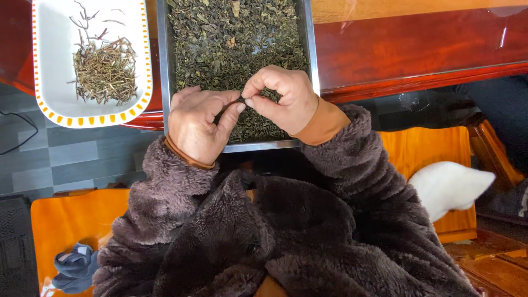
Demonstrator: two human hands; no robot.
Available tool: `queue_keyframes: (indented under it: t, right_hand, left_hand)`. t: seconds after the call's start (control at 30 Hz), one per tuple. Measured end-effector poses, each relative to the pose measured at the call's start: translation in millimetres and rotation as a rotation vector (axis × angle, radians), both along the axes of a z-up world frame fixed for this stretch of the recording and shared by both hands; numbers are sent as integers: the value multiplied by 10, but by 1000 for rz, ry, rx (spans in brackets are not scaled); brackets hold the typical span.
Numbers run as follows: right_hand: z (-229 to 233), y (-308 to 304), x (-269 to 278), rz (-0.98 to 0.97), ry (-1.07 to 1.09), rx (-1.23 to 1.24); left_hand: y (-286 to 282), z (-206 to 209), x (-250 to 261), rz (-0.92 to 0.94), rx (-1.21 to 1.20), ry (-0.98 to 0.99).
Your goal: Manually sorting dried tea leaves by picking out stems and placing them in a separate bowl
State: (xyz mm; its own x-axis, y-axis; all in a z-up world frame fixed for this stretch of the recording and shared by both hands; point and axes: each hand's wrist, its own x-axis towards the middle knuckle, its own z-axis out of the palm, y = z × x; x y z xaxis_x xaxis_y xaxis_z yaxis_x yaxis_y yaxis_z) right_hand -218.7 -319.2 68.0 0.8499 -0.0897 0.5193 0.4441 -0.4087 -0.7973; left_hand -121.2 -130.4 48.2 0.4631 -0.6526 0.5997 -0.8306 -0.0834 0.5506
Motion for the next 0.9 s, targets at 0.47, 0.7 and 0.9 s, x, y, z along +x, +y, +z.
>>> queue_keyframes:
  t: [0.47,0.7,0.9]
  right_hand:
    - [-156,19,2,103,14,296]
    - [-457,-88,88,349,26,628]
    - [-477,78,55,464,80,781]
  left_hand:
    - [5,152,-53,-38,-78,52]
    - [-17,256,-92,-28,-145,-80]
    - [-12,172,-42,-17,-181,-257]
